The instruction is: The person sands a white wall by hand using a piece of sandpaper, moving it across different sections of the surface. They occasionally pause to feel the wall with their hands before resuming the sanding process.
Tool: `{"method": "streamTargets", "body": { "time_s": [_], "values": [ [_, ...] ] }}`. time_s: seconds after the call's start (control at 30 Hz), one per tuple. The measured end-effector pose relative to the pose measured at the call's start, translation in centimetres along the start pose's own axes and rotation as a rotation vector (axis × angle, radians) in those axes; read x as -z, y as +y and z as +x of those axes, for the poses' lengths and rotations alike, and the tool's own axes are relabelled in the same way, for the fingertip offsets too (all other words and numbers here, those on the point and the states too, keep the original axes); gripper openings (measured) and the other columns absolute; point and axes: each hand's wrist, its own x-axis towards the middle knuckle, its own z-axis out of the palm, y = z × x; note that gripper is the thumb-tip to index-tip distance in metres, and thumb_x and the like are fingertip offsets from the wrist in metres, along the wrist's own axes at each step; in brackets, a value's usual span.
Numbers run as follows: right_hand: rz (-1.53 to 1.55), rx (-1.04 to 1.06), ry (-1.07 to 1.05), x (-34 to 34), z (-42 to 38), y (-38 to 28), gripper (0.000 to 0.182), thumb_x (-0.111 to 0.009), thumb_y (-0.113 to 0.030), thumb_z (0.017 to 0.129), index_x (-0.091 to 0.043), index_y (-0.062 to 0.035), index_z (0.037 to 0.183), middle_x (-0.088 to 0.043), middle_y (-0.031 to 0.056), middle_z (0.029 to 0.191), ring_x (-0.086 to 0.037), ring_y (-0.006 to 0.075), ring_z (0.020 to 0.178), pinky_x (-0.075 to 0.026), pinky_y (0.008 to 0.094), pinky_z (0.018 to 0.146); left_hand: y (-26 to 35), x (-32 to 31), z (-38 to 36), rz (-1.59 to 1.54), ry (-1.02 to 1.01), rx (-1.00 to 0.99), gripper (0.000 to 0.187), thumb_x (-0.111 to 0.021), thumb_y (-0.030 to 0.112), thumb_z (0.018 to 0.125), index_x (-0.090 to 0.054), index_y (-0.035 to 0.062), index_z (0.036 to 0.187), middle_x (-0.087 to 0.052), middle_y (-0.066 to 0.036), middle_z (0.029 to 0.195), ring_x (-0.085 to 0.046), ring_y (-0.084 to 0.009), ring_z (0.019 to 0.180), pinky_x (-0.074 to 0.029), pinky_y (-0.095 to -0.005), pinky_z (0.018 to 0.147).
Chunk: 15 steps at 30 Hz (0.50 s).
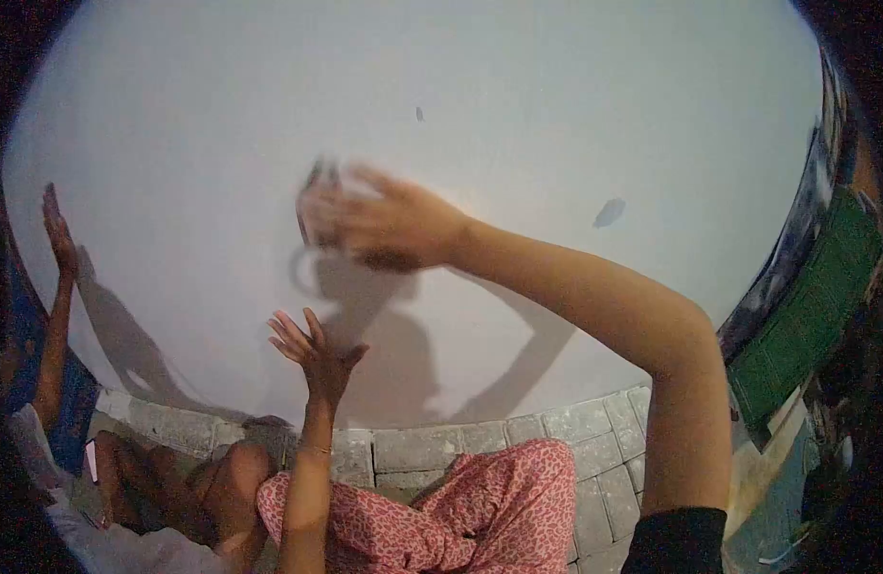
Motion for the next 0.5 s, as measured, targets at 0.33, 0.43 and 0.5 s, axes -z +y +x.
{"method": "streamTargets", "body": {
  "time_s": [0.33, 0.43, 0.5],
  "values": [
    [-0.067, -0.988, 0.568, 2.7, 2.3, 10.5, 0.049, -0.053, -0.032, 0.087, -0.045, -0.0151, 0.132, -0.039, 0.0099, 0.142, -0.030, 0.0289, 0.135, -0.021, 0.0553, 0.104, 0.2, -0.4, 0.3, 0.031, 0.097, -0.042, 0.114, -0.044, 0.082, 0.070, 0.006, 0.0165, 0.149, 0.011, -0.030, 0.149, 0.012, -0.0511, 0.136, 0.006, -0.0690, 0.101],
    [0.186, -0.556, 0.211, 1.9, 3.2, 2.5, 0.059, -0.057, -0.037, 0.083, -0.043, -0.0148, 0.136, -0.041, 0.0090, 0.141, -0.033, 0.0293, 0.133, -0.019, 0.0539, 0.109, 0.2, 0.0, 0.3, 0.017, 0.084, -0.018, 0.113, -0.044, 0.082, 0.070, 0.005, 0.0176, 0.149, 0.012, -0.030, 0.149, 0.012, -0.0510, 0.136, 0.006, -0.0689, 0.101],
    [-0.063, 0.189, 0.242, -3.6, 2.5, -2.3, 0.059, -0.058, -0.043, 0.081, -0.046, -0.0203, 0.134, -0.043, 0.0025, 0.141, -0.033, 0.0232, 0.134, -0.021, 0.0472, 0.113, -0.1, 0.0, 0.0, -0.005, 0.020, -0.013, 0.113, -0.046, 0.081, 0.071, 0.005, 0.0177, 0.149, 0.013, -0.031, 0.148, 0.012, -0.0509, 0.136, 0.006, -0.0690, 0.101]
  ]
}}
